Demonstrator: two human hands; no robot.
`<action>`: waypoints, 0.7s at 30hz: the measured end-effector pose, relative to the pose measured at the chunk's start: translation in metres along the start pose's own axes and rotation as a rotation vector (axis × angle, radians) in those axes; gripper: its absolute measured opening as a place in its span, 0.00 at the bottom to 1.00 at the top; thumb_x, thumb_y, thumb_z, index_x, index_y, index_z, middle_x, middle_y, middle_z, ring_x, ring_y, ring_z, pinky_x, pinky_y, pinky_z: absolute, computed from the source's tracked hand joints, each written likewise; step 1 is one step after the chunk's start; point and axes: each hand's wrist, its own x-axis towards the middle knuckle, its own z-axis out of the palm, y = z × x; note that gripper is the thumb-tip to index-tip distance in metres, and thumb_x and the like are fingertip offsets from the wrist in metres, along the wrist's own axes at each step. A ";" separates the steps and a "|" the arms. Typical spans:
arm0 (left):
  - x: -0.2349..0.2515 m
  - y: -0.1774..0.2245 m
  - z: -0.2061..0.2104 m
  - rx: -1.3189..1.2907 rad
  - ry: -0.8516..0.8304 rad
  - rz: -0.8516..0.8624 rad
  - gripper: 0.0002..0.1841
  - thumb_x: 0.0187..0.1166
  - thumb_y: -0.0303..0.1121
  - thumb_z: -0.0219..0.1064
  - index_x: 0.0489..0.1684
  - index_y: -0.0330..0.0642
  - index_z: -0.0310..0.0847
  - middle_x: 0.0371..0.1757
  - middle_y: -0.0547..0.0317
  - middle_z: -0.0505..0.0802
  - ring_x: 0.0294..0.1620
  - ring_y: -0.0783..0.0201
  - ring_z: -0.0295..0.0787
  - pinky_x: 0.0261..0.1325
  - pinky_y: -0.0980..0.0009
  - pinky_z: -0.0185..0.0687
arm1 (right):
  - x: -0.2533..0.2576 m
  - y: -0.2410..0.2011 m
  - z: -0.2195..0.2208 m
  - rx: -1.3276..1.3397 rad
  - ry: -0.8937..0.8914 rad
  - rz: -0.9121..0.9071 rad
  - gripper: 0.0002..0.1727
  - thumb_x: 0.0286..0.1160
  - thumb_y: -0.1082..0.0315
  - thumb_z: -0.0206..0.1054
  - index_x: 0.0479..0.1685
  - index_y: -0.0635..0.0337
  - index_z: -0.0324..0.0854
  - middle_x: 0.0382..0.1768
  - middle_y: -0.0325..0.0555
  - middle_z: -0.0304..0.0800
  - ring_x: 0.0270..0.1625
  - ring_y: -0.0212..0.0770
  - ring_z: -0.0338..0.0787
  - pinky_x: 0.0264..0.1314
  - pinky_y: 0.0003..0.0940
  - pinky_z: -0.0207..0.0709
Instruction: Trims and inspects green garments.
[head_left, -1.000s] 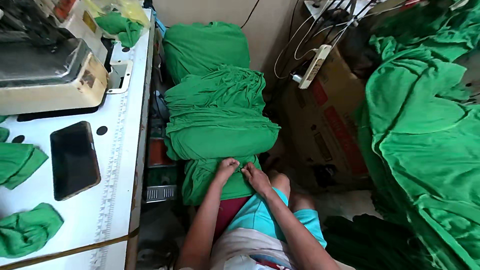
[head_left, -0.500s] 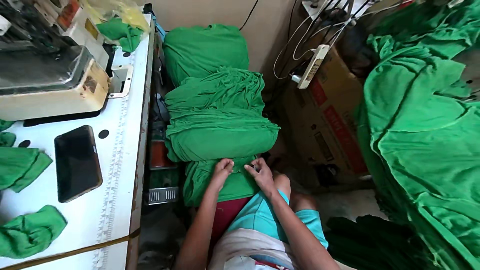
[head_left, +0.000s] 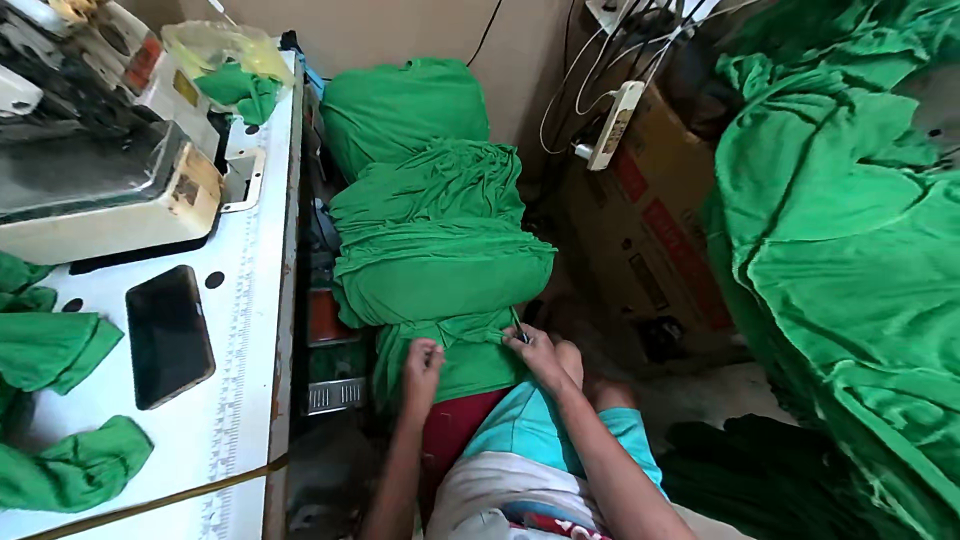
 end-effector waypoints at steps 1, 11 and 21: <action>-0.001 0.003 0.013 -0.017 -0.067 -0.008 0.17 0.89 0.30 0.58 0.69 0.26 0.73 0.56 0.39 0.90 0.53 0.53 0.91 0.55 0.56 0.88 | -0.002 -0.001 -0.003 0.015 -0.018 0.019 0.12 0.79 0.70 0.67 0.53 0.69 0.87 0.47 0.53 0.91 0.49 0.39 0.87 0.57 0.40 0.80; 0.012 0.019 0.076 0.092 -0.233 -0.056 0.17 0.85 0.36 0.67 0.58 0.28 0.84 0.52 0.43 0.93 0.48 0.57 0.92 0.54 0.59 0.88 | -0.002 0.000 -0.007 0.239 -0.086 0.122 0.08 0.80 0.72 0.64 0.43 0.67 0.88 0.24 0.34 0.80 0.19 0.23 0.68 0.24 0.21 0.65; 0.019 0.010 0.079 -0.129 -0.148 -0.132 0.14 0.90 0.32 0.58 0.52 0.28 0.84 0.44 0.49 0.93 0.35 0.65 0.91 0.39 0.68 0.86 | 0.002 0.002 -0.003 0.419 -0.023 0.140 0.07 0.80 0.75 0.63 0.42 0.68 0.87 0.21 0.33 0.81 0.16 0.23 0.69 0.20 0.19 0.66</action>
